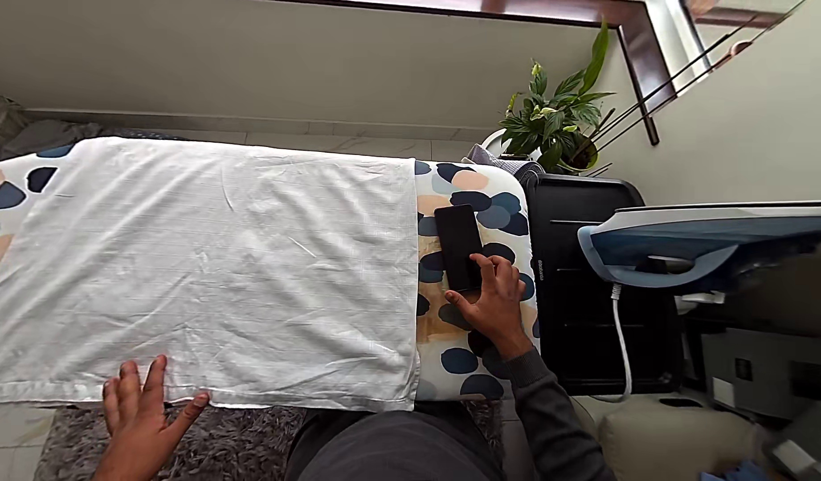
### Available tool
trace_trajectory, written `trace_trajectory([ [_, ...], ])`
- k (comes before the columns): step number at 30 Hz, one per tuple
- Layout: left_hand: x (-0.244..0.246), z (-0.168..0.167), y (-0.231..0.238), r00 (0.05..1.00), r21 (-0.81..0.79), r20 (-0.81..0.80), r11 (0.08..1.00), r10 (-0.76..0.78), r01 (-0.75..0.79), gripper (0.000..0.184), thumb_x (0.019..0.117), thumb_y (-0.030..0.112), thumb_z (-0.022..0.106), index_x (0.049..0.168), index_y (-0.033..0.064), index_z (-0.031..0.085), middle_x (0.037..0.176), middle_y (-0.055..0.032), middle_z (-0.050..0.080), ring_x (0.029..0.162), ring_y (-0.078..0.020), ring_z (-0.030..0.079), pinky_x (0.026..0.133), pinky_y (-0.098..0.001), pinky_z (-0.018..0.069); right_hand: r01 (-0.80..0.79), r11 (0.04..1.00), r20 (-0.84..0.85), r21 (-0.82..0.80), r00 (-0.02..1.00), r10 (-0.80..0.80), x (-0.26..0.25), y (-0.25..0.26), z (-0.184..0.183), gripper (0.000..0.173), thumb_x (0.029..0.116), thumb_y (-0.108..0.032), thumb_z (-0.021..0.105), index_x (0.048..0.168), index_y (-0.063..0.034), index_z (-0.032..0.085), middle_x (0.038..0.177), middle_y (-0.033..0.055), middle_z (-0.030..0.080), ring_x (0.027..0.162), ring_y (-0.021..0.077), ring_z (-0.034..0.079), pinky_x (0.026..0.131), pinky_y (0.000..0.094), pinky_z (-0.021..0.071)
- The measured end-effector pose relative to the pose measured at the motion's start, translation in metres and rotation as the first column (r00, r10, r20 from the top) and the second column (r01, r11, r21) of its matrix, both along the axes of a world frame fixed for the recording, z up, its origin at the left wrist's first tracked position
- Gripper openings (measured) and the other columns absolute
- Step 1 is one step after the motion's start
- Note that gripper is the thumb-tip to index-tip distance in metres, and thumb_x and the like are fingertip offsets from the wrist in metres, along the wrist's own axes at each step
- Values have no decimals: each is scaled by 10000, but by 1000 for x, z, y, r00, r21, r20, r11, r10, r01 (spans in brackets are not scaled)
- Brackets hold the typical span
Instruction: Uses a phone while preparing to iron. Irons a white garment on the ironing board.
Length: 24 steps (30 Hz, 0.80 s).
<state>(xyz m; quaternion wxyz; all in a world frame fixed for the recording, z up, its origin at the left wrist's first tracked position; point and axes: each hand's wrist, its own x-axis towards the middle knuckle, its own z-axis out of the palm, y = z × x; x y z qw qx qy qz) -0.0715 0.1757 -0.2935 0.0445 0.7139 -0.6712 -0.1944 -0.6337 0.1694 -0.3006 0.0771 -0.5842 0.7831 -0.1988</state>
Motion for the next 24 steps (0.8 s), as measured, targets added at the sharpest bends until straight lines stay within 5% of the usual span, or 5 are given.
trace_trajectory([
  [4,-1,-3,1,1000,-27,-5,1000,11,-11,1215,783,886,424,1624,31,229,1663,-348,8,1512,-595,-48,1202,-720,65,-20,998,-33,61,999,22,-4,-4,2,824,751,-809,638,1306,-200,652,1270,180,551,1129,400,530,852,585,415],
  [9,-7,3,-1,1000,-4,-16,1000,21,-21,1218,783,858,445,1617,-1,221,1662,-351,-10,1509,-598,-64,1199,-721,66,-24,998,-44,57,999,26,-5,-6,-1,912,740,-847,607,1406,-225,588,1274,159,530,1129,382,512,832,571,402],
  [14,-11,9,-4,1000,49,-17,999,23,-22,1215,779,786,509,1623,-19,165,1654,-361,-66,1505,-592,-114,1194,-727,59,-67,996,-89,-58,994,62,-7,2,-11,1037,748,-869,559,1481,-138,495,1324,189,539,1166,384,527,898,579,397],
  [19,-12,9,-6,1000,122,18,992,19,-21,1392,610,424,891,1627,-27,56,1633,-344,-211,1486,-593,-187,1183,-745,80,-50,992,-87,-113,995,40,-7,3,-15,1023,752,-847,581,1471,-126,488,1323,181,551,1194,376,531,930,584,396],
  [24,-21,5,-4,996,102,60,992,64,-70,1314,655,202,926,1635,2,74,1645,-320,-208,1500,-586,-149,1168,-754,141,-35,990,-81,-137,996,24,-6,3,-17,983,757,-813,615,1446,-120,505,1310,169,563,1174,357,543,934,569,398],
])
